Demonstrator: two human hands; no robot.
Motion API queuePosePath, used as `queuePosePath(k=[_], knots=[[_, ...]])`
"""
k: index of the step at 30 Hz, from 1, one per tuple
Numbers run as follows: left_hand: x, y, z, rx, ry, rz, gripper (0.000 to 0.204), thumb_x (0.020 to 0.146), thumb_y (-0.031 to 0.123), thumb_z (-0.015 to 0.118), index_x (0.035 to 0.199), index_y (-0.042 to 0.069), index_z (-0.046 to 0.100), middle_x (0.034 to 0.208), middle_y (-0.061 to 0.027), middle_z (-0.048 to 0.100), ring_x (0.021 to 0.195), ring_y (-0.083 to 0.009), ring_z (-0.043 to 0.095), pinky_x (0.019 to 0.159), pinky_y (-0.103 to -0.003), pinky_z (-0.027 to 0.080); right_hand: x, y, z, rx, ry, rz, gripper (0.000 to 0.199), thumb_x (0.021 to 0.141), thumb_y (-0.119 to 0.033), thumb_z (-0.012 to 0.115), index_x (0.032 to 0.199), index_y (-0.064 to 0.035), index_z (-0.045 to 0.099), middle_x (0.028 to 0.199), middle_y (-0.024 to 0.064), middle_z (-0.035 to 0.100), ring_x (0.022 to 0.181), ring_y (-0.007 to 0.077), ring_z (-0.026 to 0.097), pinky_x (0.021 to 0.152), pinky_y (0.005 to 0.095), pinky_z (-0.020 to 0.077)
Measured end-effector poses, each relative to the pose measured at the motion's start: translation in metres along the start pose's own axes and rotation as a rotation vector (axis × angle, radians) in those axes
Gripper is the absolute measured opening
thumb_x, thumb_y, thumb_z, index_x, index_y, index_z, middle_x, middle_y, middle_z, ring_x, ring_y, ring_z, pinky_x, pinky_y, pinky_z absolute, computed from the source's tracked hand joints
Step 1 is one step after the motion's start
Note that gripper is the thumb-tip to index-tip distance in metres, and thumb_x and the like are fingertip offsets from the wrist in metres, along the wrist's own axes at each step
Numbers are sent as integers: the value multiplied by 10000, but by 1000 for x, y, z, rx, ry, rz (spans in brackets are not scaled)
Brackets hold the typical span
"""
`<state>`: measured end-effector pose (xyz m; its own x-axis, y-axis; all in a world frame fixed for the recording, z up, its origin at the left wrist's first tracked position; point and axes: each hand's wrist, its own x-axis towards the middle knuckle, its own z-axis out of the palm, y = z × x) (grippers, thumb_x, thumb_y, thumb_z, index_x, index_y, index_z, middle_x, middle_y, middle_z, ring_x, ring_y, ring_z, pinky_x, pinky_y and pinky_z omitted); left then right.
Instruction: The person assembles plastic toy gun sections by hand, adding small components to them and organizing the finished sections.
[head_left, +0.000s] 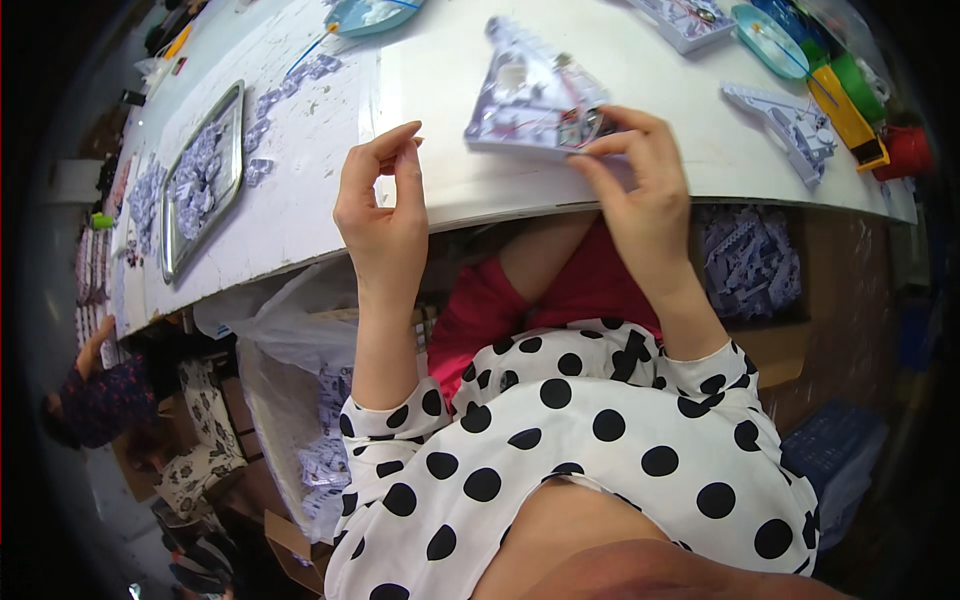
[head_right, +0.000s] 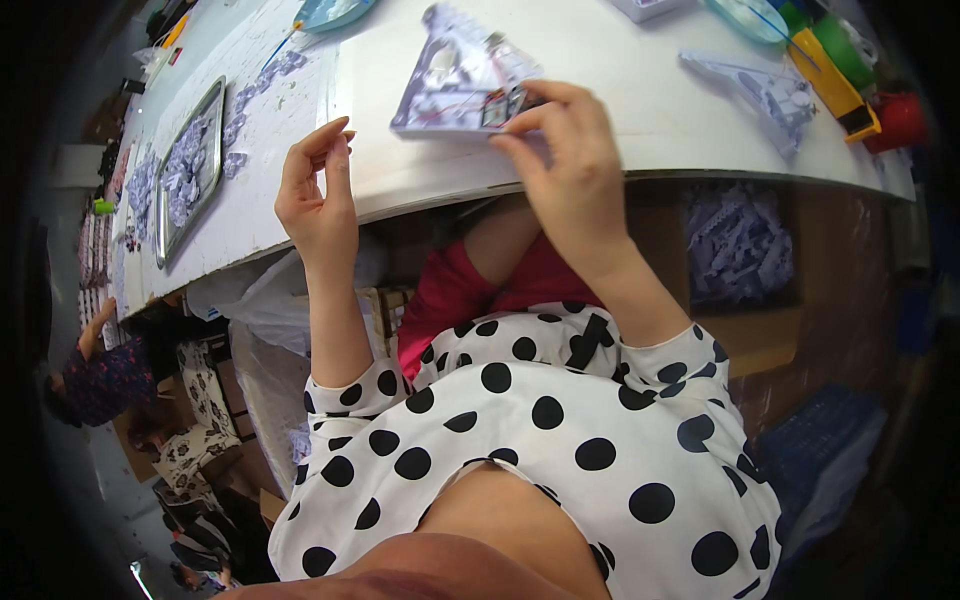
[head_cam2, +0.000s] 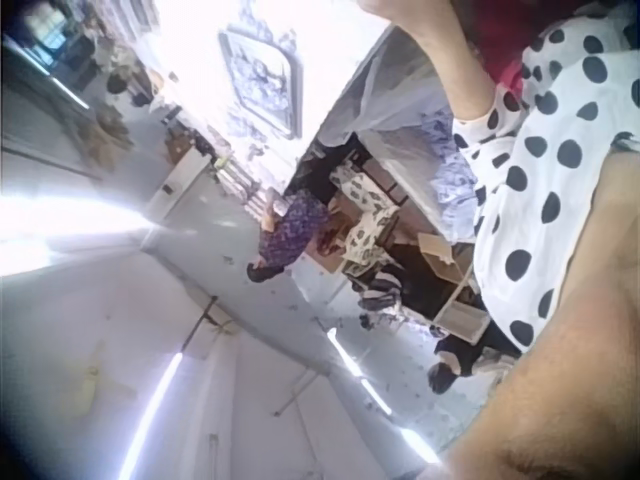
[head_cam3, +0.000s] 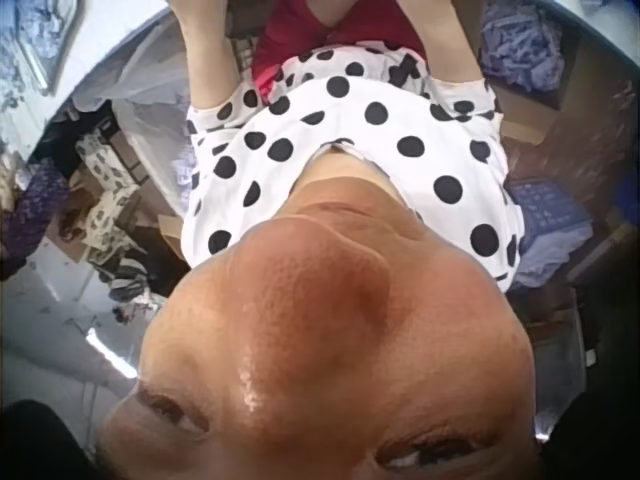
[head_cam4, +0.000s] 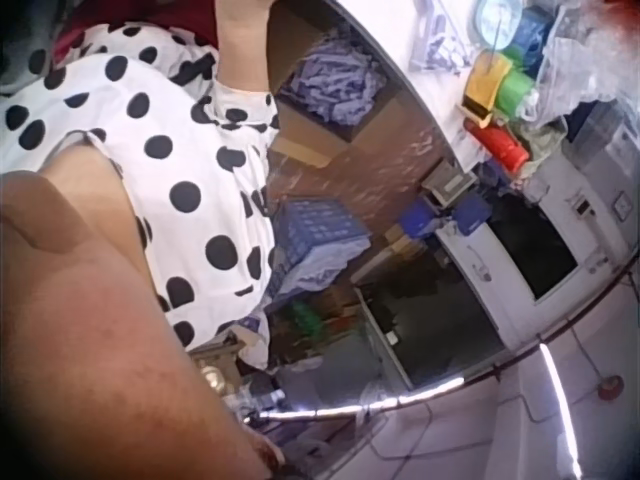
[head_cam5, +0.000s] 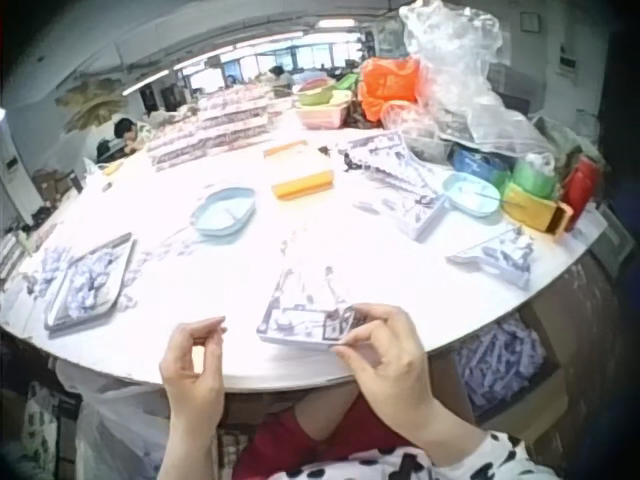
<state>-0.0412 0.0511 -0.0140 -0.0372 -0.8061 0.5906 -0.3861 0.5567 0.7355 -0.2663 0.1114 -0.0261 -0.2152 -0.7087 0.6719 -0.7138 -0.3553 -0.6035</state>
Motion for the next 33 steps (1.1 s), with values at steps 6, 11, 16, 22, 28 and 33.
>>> queuePosePath(k=[6,11,16,22,28,33], knots=[[3,7,1,52,-121,29,193,980,-12,623,1159,-32,691,1082,-110,713,991,-157,675,918,-291,508,-15,-2,12,-108,2,-78,207,736,-88,823,855,-69,654,1118,68,665,989,291,617,834,385,515],[2,6,8,45,-92,55,198,931,-22,653,1120,-1,712,969,-104,699,871,-166,656,819,-295,519,-13,7,3,-41,7,9,200,749,-86,821,845,-64,646,1124,73,667,989,288,615,835,394,512],[0,6,14,18,-85,38,207,934,-8,655,1135,2,706,969,-106,698,870,-173,658,819,-301,524,14,11,-29,141,-41,116,184,787,-77,815,871,-36,657,1118,103,684,1031,276,644,898,348,507],[7,12,23,8,-61,26,200,938,-3,648,1131,12,699,973,-123,695,879,-203,670,817,-321,535,94,30,-101,624,-322,110,149,918,-96,737,1044,-24,702,1264,134,682,1161,248,647,1097,438,470],[1,3,23,99,-27,7,212,927,-34,630,1127,18,681,969,-141,649,892,-276,671,794,-375,547,193,33,-166,912,-511,128,335,1012,-166,627,1289,19,584,1403,186,580,1325,305,551,1160,565,391],[-8,-10,15,87,15,33,203,955,-30,590,1136,10,671,1010,-132,649,925,-262,658,794,-349,535,223,-21,-157,1175,-679,118,353,1073,-210,507,1298,51,582,1319,172,646,1286,320,584,1172,651,362]])
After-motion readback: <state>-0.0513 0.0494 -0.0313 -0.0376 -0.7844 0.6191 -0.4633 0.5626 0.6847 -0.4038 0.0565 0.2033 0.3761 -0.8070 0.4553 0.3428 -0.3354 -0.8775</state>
